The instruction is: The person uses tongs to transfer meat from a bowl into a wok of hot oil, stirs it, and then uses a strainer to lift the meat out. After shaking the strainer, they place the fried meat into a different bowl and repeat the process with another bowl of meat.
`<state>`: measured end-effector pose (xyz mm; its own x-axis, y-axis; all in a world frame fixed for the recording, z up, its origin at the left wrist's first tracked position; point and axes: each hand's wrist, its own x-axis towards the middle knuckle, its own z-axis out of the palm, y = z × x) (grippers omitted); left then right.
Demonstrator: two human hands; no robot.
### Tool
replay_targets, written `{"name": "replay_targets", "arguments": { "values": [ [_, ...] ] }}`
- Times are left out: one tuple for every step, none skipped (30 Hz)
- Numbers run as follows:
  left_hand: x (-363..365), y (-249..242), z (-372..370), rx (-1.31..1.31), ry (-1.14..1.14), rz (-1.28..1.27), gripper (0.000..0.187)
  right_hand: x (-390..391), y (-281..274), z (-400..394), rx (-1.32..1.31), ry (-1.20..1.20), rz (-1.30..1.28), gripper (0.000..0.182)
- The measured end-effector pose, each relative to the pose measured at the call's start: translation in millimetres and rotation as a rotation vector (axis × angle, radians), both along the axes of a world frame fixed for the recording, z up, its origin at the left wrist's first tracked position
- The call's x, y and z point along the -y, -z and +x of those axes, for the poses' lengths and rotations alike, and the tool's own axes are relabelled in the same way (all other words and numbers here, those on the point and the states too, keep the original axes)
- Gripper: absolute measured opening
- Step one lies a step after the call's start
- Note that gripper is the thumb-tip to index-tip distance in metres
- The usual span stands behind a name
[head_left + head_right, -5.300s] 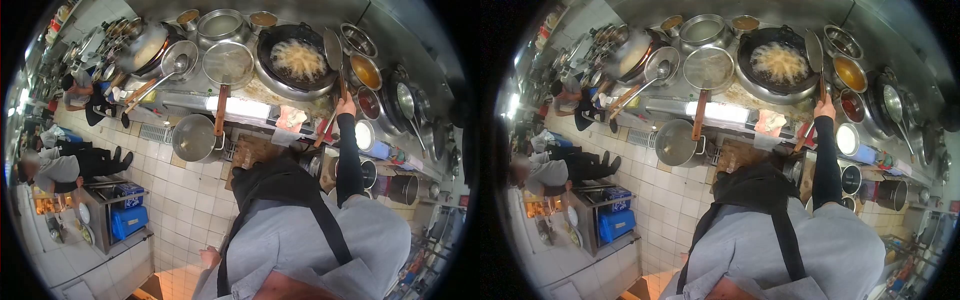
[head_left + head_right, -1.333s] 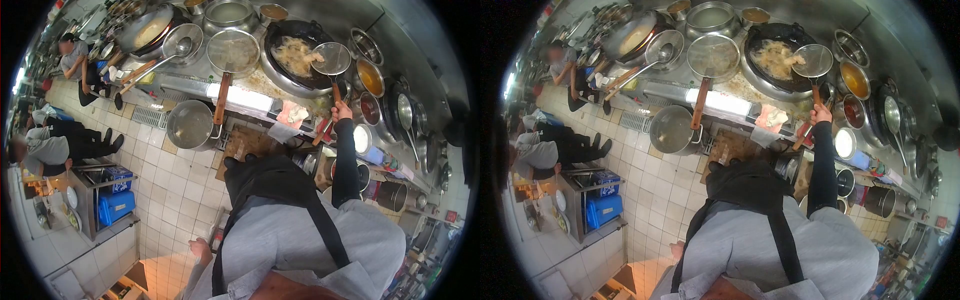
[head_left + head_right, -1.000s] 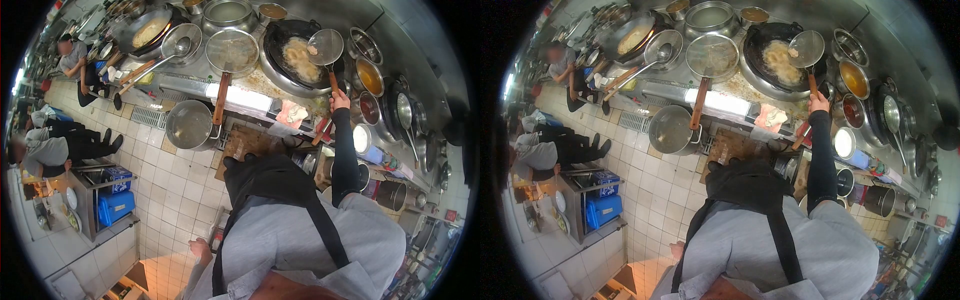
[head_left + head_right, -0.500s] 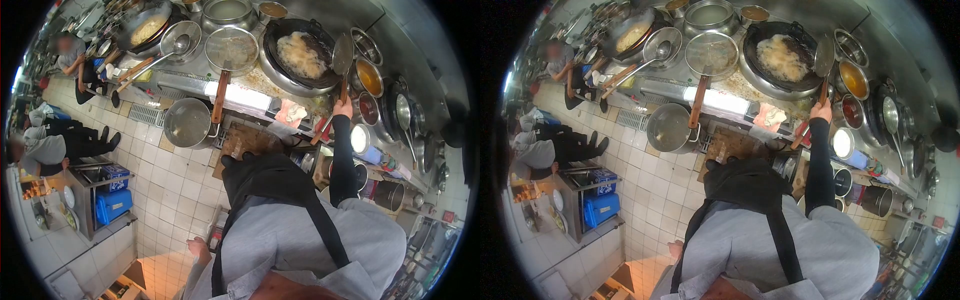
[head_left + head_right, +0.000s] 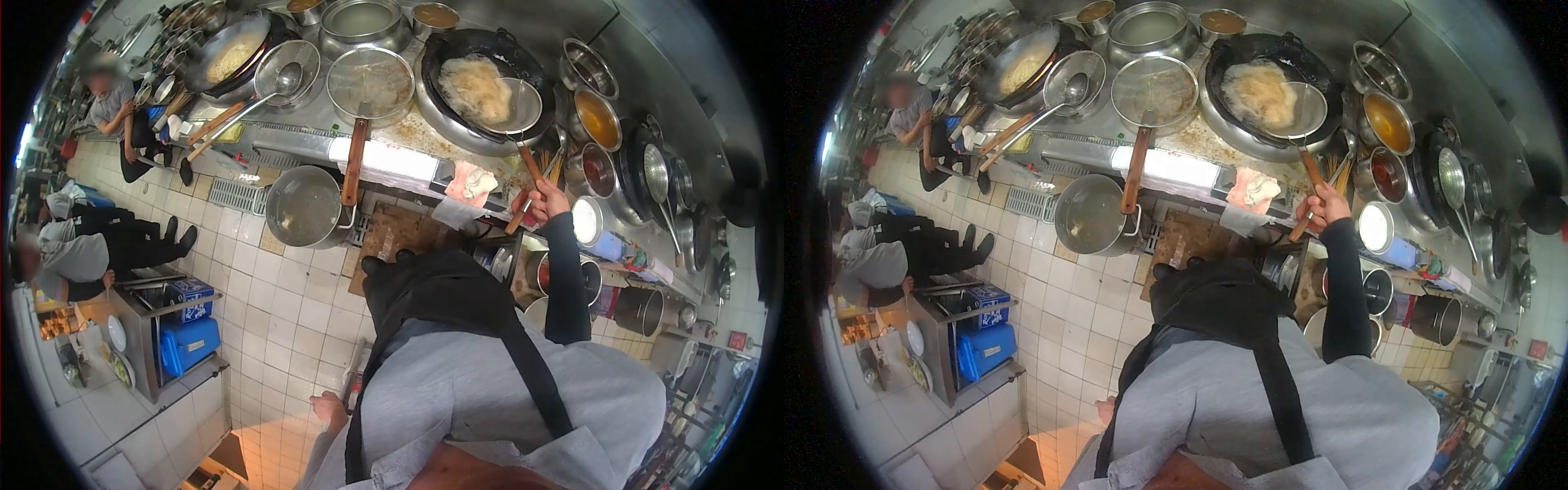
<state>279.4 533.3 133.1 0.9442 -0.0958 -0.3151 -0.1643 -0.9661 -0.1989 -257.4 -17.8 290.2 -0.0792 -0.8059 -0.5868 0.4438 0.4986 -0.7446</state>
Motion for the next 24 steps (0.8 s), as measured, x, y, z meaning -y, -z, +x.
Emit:
{"name": "replay_targets", "arguments": {
  "values": [
    [2,-2,-1,0.001,-0.002,0.006,0.032,-7,-1,-8,0.014,-0.034,-0.012,0.016],
    [4,-5,-2,0.002,-0.006,0.011,0.032,-15,-7,-11,0.001,-0.033,-0.013,0.011],
    [3,-2,-2,0.010,-0.003,0.010,0.032,-20,-14,-10,-0.057,-0.024,-0.016,0.010],
    [1,0,-2,0.017,-0.001,0.008,0.032,-24,-21,-9,-0.116,-0.017,-0.018,0.009],
    [1,-1,-2,0.024,0.003,0.007,0.032,-27,-24,-9,-0.175,-0.007,-0.020,0.008],
    [1,-2,-2,0.005,0.007,0.003,0.032,-25,-11,-17,-0.237,0.006,-0.042,0.018],
    [0,-4,-1,-0.015,0.012,-0.002,0.032,-24,-3,-18,-0.351,0.021,-0.080,0.023],
    [2,-7,-1,-0.033,0.015,-0.010,0.032,-19,4,-15,-0.462,0.033,-0.122,0.028],
    [3,-7,-1,-0.029,0.013,-0.011,0.032,-11,16,-12,-0.570,0.044,-0.166,0.033],
    [3,-7,-1,-0.024,0.014,-0.011,0.032,0,52,-24,-0.695,0.088,-0.290,0.045],
    [2,-6,-1,-0.022,0.015,-0.010,0.032,12,84,-38,-0.861,0.092,-0.351,0.046],
    [1,-4,0,-0.028,0.026,-0.020,0.032,25,111,-51,-1.030,0.095,-0.413,0.047],
    [-3,0,2,-0.035,0.035,-0.028,0.032,32,122,-57,-1.199,0.096,-0.473,0.048],
    [-7,3,3,-0.040,0.043,-0.036,0.032,35,108,-49,-1.142,0.103,-0.406,0.051],
    [-9,5,5,-0.040,0.039,-0.041,0.031,37,95,-42,-1.058,0.124,-0.389,0.051],
    [-11,6,6,-0.038,0.034,-0.048,0.031,40,85,-36,-0.973,0.145,-0.373,0.051],
    [-11,7,6,-0.037,0.030,-0.056,0.031,44,79,-34,-0.888,0.166,-0.357,0.052],
    [-11,8,6,-0.015,0.044,-0.046,0.031,48,75,-35,-1.001,0.149,-0.342,0.049],
    [-12,10,4,0.006,0.057,-0.036,0.031,51,69,-35,-1.101,0.150,-0.370,0.048],
    [-11,8,1,0.027,0.069,-0.025,0.031,53,63,-34,-1.201,0.150,-0.400,0.047],
    [-10,6,-1,0.023,0.058,-0.026,0.030,55,57,-33,-1.301,0.146,-0.430,0.046],
    [-8,5,-1,0.021,0.048,-0.026,0.030,55,51,-31,-1.337,0.145,-0.401,0.044],
    [-6,3,-1,0.019,0.038,-0.028,0.030,54,45,-27,-1.380,0.152,-0.377,0.046],
    [-5,3,-2,0.029,0.030,-0.030,0.030,51,38,-20,-1.424,0.161,-0.353,0.047]
  ]
}}
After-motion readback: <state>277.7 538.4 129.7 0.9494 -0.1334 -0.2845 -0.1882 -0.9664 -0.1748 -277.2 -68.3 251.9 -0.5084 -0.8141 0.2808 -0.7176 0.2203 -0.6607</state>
